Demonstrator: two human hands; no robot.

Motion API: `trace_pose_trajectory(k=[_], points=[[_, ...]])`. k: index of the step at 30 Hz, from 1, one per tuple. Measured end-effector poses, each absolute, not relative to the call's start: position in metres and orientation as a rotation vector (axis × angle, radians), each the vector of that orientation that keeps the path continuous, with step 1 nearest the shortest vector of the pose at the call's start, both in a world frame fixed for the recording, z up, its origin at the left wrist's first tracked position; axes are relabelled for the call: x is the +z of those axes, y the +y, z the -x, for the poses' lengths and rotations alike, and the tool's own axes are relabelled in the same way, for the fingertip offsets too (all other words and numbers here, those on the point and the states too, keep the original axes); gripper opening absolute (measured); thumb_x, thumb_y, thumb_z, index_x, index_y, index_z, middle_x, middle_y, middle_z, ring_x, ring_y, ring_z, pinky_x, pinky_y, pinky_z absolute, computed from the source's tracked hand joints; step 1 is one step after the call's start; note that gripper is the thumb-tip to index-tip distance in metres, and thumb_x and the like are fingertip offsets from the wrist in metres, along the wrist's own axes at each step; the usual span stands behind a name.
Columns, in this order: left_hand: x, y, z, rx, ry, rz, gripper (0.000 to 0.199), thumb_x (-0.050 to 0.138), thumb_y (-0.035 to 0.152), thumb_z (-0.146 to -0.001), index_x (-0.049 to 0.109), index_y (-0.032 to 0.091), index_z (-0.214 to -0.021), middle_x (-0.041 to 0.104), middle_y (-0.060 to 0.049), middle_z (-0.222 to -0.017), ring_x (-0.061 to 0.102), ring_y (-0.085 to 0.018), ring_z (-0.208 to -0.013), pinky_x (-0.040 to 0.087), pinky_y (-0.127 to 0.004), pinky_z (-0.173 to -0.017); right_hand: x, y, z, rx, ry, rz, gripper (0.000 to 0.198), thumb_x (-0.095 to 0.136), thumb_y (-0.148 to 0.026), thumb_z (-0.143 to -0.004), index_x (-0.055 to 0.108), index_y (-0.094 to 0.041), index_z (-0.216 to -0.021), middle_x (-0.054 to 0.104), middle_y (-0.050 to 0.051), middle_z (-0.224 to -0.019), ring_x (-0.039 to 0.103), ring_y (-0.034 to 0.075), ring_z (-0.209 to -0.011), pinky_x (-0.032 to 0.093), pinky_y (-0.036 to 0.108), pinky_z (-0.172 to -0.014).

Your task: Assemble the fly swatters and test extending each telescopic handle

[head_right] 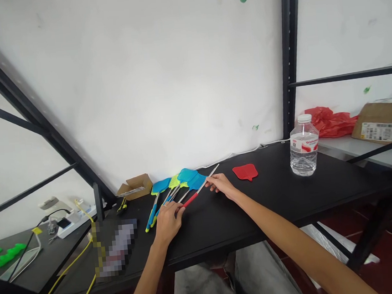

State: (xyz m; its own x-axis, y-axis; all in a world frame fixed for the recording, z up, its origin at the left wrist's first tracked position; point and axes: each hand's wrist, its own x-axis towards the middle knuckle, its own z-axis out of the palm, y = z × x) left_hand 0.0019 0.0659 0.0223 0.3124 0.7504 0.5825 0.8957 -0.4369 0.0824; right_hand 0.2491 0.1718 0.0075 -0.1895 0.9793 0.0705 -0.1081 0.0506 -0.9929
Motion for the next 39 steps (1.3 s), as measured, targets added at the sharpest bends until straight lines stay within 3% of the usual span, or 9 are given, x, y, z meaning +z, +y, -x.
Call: trace_pose_trajectory(k=[11, 19, 23, 26, 28, 30, 32, 35, 39], points=[[0.019, 0.067, -0.002, -0.835, -1.482, 2.418, 0.019, 0.045, 0.028, -0.094, 0.062, 0.022, -0.087, 0.059, -0.003, -0.074, 0.055, -0.021, -0.076, 0.043, -0.035, -0.076, 0.012, 0.158, -0.244, 1.343, -1.643, 0.770, 0.036, 0.066, -0.046, -0.078, 0.073, -0.015, -0.094, 0.072, 0.011, -0.092, 0.061, 0.012, -0.060, 0.037, 0.018, -0.043], [0.021, 0.061, -0.009, -0.794, -1.454, 2.536, 0.021, 0.043, 0.034, -0.095, 0.060, 0.022, -0.091, 0.059, -0.003, -0.079, 0.057, -0.019, -0.076, 0.044, -0.029, -0.067, 0.015, 0.149, -0.241, 1.263, -1.902, 0.664, 0.038, 0.066, -0.045, -0.078, 0.074, -0.016, -0.099, 0.070, 0.006, -0.079, 0.058, 0.012, -0.059, 0.037, 0.020, -0.044], [0.022, 0.061, -0.010, -0.781, -1.452, 2.577, 0.026, 0.040, 0.037, -0.096, 0.062, 0.022, -0.094, 0.061, -0.004, -0.083, 0.059, -0.019, -0.079, 0.045, -0.029, -0.068, 0.015, 0.145, -0.239, 1.097, -2.053, 0.706, 0.034, 0.067, -0.044, -0.077, 0.075, -0.018, -0.097, 0.070, 0.003, -0.076, 0.058, 0.014, -0.061, 0.043, 0.023, -0.054], [0.022, 0.063, -0.008, -0.807, -1.486, 2.542, 0.030, 0.037, 0.037, -0.097, 0.062, 0.021, -0.091, 0.062, -0.005, -0.084, 0.060, -0.020, -0.080, 0.044, -0.029, -0.067, 0.019, 0.151, -0.247, 0.734, -2.046, 0.921, 0.028, 0.069, -0.042, -0.076, 0.074, -0.023, -0.095, 0.071, 0.003, -0.082, 0.060, 0.017, -0.068, 0.046, 0.027, -0.065], [0.022, 0.064, -0.005, -0.831, -1.516, 2.504, 0.030, 0.036, 0.037, -0.098, 0.061, 0.021, -0.091, 0.061, -0.005, -0.083, 0.060, -0.020, -0.079, 0.043, -0.029, -0.064, 0.021, 0.159, -0.263, 0.396, -1.889, 1.216, 0.026, 0.065, -0.039, -0.080, 0.072, -0.025, -0.101, 0.071, 0.006, -0.094, 0.061, 0.023, -0.086, 0.045, 0.033, -0.080], [0.021, 0.065, -0.003, -0.849, -1.534, 2.480, 0.030, 0.036, 0.037, -0.098, 0.060, 0.021, -0.092, 0.060, -0.004, -0.081, 0.060, -0.020, -0.076, 0.041, -0.028, -0.061, 0.020, 0.168, -0.283, 0.089, -1.669, 1.567, 0.035, 0.062, -0.037, -0.082, 0.067, -0.022, -0.114, 0.064, 0.012, -0.118, 0.051, 0.031, -0.113, 0.035, 0.043, -0.096], [0.021, 0.066, -0.002, -0.857, -1.534, 2.475, 0.029, 0.037, 0.037, -0.097, 0.061, 0.021, -0.091, 0.060, -0.004, -0.080, 0.060, -0.019, -0.074, 0.040, -0.028, -0.060, 0.016, 0.175, -0.304, -0.029, -1.496, 1.905, 0.055, 0.064, -0.043, -0.079, 0.058, -0.017, -0.126, 0.049, 0.019, -0.136, 0.034, 0.041, -0.129, 0.022, 0.053, -0.103], [0.020, 0.067, -0.002, -0.862, -1.522, 2.482, 0.028, 0.039, 0.037, -0.097, 0.061, 0.021, -0.091, 0.060, -0.004, -0.081, 0.060, -0.019, -0.075, 0.040, -0.027, -0.060, 0.010, 0.180, -0.321, 0.102, -1.472, 2.180, 0.074, 0.064, -0.056, -0.074, 0.051, -0.014, -0.133, 0.041, 0.024, -0.141, 0.031, 0.047, -0.129, 0.019, 0.058, -0.100], [0.020, 0.067, -0.002, -0.869, -1.525, 2.474, 0.029, 0.038, 0.038, -0.097, 0.062, 0.021, -0.091, 0.060, -0.004, -0.080, 0.059, -0.018, -0.072, 0.040, -0.027, -0.060, 0.010, 0.178, -0.314, 0.096, -1.659, 2.083, 0.065, 0.061, -0.053, -0.077, 0.053, -0.017, -0.131, 0.055, 0.021, -0.125, 0.047, 0.043, -0.115, 0.033, 0.050, -0.090]])
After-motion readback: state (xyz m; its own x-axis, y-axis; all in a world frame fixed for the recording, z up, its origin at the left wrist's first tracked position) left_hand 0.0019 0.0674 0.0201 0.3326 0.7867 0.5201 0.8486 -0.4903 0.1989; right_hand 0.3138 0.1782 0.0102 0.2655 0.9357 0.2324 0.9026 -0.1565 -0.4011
